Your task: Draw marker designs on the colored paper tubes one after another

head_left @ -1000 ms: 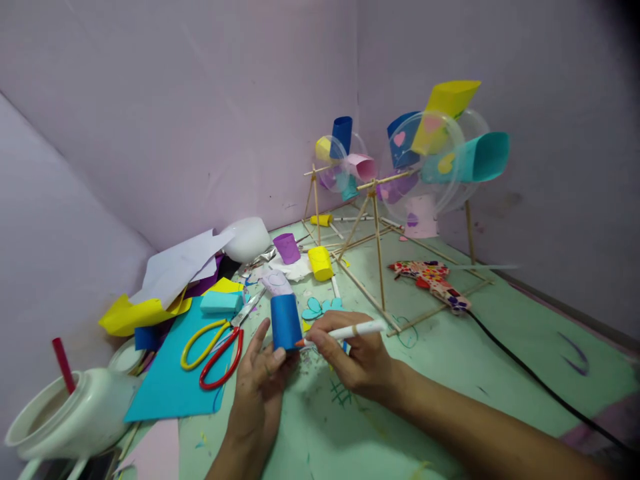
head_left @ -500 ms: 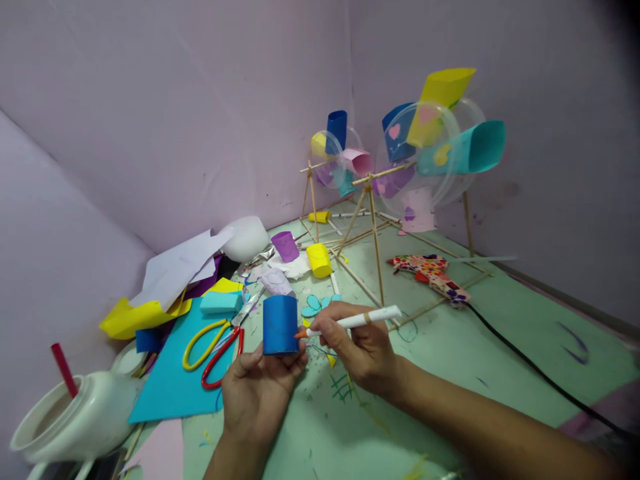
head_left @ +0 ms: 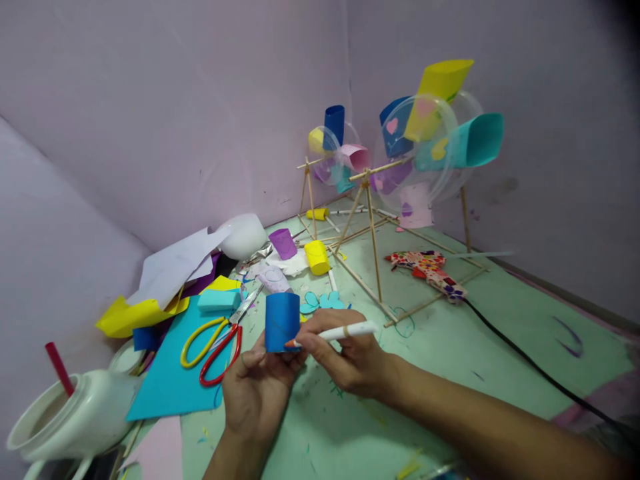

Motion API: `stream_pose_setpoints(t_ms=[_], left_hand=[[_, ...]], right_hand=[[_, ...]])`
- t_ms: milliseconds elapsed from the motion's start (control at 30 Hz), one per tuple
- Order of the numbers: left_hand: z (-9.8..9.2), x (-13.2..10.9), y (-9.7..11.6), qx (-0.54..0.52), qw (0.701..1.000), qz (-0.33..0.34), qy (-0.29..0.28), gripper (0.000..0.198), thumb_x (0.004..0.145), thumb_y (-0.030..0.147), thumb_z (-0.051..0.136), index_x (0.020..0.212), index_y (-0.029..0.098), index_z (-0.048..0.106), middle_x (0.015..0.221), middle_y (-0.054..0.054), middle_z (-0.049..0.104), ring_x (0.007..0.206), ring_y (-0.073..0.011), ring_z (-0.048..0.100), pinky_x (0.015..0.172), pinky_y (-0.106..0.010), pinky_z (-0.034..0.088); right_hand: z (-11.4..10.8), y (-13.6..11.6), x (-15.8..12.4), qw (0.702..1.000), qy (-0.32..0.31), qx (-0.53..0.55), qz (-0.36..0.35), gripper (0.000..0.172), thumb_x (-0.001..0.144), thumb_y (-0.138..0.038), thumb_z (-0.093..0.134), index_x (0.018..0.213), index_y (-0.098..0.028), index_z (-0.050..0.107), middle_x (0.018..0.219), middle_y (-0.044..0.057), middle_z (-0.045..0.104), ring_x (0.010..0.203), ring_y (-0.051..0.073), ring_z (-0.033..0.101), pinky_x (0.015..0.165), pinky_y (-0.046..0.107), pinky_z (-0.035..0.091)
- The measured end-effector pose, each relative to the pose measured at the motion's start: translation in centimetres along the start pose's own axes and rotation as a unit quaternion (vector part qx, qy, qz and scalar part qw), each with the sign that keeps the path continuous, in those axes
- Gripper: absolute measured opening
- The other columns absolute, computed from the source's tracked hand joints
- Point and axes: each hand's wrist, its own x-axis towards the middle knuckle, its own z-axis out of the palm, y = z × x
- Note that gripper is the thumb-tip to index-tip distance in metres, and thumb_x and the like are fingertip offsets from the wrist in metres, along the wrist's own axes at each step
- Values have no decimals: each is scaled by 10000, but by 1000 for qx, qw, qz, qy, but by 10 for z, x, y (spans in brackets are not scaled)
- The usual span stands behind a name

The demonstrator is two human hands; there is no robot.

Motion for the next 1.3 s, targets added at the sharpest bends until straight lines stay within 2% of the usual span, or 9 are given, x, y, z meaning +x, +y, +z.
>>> stream_pose_setpoints(t_ms=[100,267,467,633,767,900,1067,1300], left_hand=[[0,-1,0,5,1000,5,-6,306,651,150,519,908,100,679,858,-153,713,772,-271,656,791,-493,515],[-2,-2,0,-6,1000,14,-15,382,640,161,542,999,133,669,944,-149,710,830,-290,658,803,-486,509],[-1,-2,1,-15,1000,14,-11,426,621,160,550,1030,138,667,939,-149,710,780,-291,657,768,-498,518],[2,-4,-2,28,999,45,-14,397,661,158,558,1046,140,653,940,-135,710,830,-272,654,828,-470,497],[3,-6,-6,78,995,61,7,424,664,148,571,1082,107,627,848,-117,708,771,-227,648,825,-414,496],[4,-7,-7,99,993,69,17,518,633,138,593,1151,128,593,902,-107,710,800,-232,645,813,-404,493],[3,-6,-6,90,994,62,2,467,651,165,575,1112,109,619,898,-129,716,833,-249,655,841,-414,481],[-1,-3,-1,19,999,28,-4,385,627,183,553,981,98,679,930,-177,714,840,-288,658,822,-453,493]], right_hand=[[1,2,0,1000,-8,-7,0,170,853,-179,517,772,-143,661,636,52,670,568,120,615,550,220,498],[-3,1,2,999,52,8,15,186,849,-164,508,740,-148,659,650,49,687,582,121,627,554,218,505],[-2,2,2,999,12,-9,28,182,849,-189,510,751,-146,657,673,67,698,600,141,640,569,241,513],[-4,-2,2,998,60,17,28,187,839,-154,497,728,-155,647,644,54,692,577,132,635,545,231,509],[-2,-2,0,1000,22,-7,-19,177,849,-160,498,765,-153,654,660,61,690,589,134,624,562,246,496],[0,0,0,999,-14,-27,-24,187,854,-166,495,770,-148,661,639,57,669,576,128,605,551,238,482],[-6,-2,2,999,37,-11,-20,184,840,-143,502,748,-140,661,658,72,689,581,132,623,547,235,487],[-8,-3,3,992,109,49,27,195,867,-188,494,745,-164,645,623,25,645,532,112,585,499,227,479]])
